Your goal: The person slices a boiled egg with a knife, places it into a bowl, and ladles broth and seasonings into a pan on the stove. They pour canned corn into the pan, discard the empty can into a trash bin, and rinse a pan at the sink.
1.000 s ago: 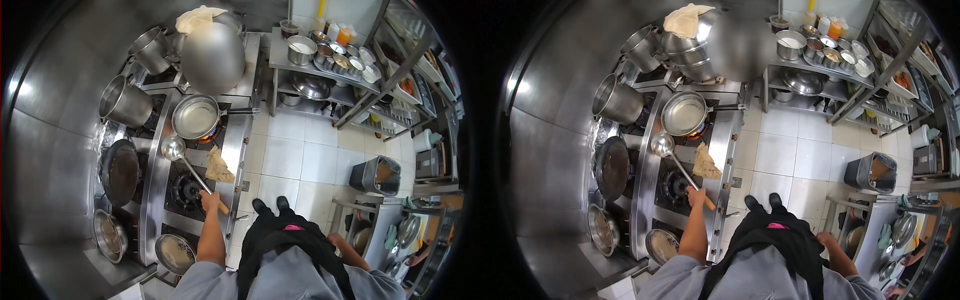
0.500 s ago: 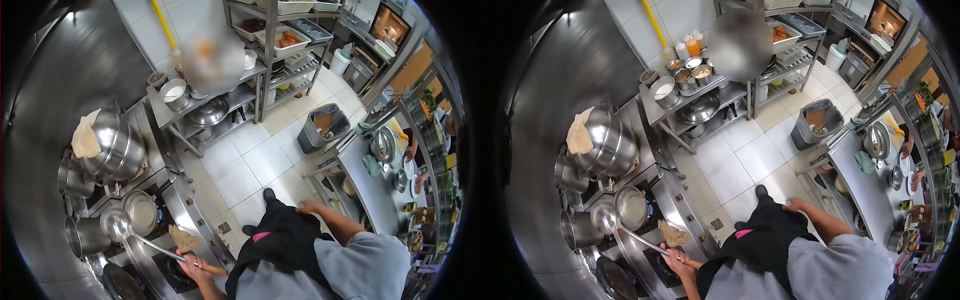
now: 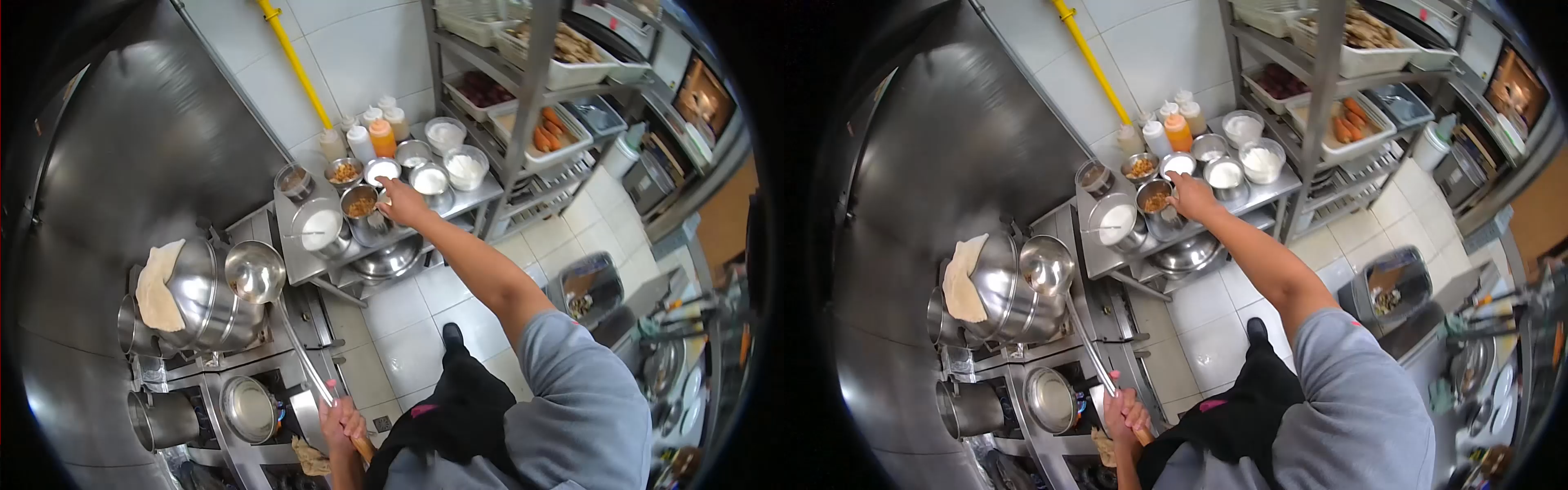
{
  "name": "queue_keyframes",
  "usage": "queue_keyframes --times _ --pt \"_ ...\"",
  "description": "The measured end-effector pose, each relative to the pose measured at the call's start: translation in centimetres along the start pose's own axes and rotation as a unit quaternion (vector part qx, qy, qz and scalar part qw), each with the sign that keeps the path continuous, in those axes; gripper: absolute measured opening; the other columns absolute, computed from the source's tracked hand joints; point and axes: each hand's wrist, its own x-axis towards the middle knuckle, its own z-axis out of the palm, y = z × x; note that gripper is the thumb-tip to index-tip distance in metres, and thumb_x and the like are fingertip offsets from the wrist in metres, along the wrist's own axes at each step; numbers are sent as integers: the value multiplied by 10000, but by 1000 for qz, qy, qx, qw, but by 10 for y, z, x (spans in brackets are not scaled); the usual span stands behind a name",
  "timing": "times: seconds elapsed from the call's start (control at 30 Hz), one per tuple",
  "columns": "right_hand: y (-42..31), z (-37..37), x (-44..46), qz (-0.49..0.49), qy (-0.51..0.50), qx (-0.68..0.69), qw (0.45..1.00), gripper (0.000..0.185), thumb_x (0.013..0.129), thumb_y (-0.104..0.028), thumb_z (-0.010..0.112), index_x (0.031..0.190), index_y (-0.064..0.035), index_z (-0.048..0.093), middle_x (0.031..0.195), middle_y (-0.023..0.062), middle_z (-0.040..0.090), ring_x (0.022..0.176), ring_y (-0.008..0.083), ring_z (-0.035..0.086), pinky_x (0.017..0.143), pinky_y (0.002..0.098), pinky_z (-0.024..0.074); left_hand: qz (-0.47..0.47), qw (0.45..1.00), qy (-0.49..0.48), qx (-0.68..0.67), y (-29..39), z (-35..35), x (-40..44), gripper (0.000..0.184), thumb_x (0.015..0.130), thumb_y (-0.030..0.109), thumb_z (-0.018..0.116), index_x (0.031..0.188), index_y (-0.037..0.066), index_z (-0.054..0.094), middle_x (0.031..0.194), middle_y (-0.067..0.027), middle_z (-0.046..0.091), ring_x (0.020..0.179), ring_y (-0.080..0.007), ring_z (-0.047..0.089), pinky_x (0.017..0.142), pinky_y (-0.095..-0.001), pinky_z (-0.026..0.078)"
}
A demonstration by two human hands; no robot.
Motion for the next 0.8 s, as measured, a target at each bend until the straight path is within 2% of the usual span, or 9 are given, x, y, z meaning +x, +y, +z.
queue_keyframes --times 0.03,0.07,0.17,0.2,0.27,0.3,0.37,0.63,0.8 --pt "10 8 25 9 -61 -40 997 609 871 -281 751 1416 -170 503 1216 131 623 1025 329 670 815 471 545 0 999 12 45 -5 11 16 356 1102 192 417 1450 132 377 651 15 352 402 -61 332 355 -263 385" --pt "22 15 44 -21 -100 -36 994 466 913 -327 702 1328 -159 574 1102 157 676 1063 361 656 858 479 545 4 999 16 48 -8 20 33 369 1091 193 453 1444 122 376 638 16 342 395 -57 320 347 -261 375" --pt "63 28 95 -84 -171 -4 982 299 941 -322 651 1168 -128 675 1029 142 699 1008 361 674 825 484 546 2 996 43 78 -4 59 72 393 1048 173 516 1416 98 404 630 5 357 391 -63 324 343 -243 358" --pt "72 26 100 -93 -122 11 988 250 966 -299 598 1034 -90 716 993 136 716 958 362 683 794 494 542 5 996 53 75 -1 66 81 393 1048 173 516 1416 98 404 630 5 357 391 -63 324 343 -243 358" --pt "82 8 100 -81 -23 80 993 243 982 -261 566 1036 -70 706 932 176 722 880 386 689 765 495 540 2 991 62 120 1 79 99 436 1023 201 565 1414 93 406 611 8 354 376 -66 312 329 -246 341" --pt "91 3 102 -84 -30 81 993 243 982 -261 566 1036 -70 706 932 176 722 880 386 689 765 495 540 4 991 68 115 3 85 108 436 1023 201 565 1414 93 406 611 8 354 376 -66 312 329 -246 341" --pt "105 0 102 49 0 111 993 280 1015 -260 525 1038 -41 697 868 182 734 798 375 703 733 480 547 0 982 93 163 7 98 123 478 999 221 609 1412 91 409 609 8 363 368 -70 316 324 -247 332" --pt "110 7 104 120 -9 188 975 334 1062 -260 461 992 -9 670 797 125 752 699 302 719 696 420 554 -18 972 107 207 32 126 186 527 991 217 623 1420 46 368 571 26 362 365 -66 328 328 -241 320" --pt "115 22 106 143 2 216 966 349 1068 -260 454 969 0 665 789 115 749 676 255 711 684 377 550 -54 973 58 219 59 121 229 522 994 197 611 1421 47 351 586 21 376 384 -68 352 346 -239 330"
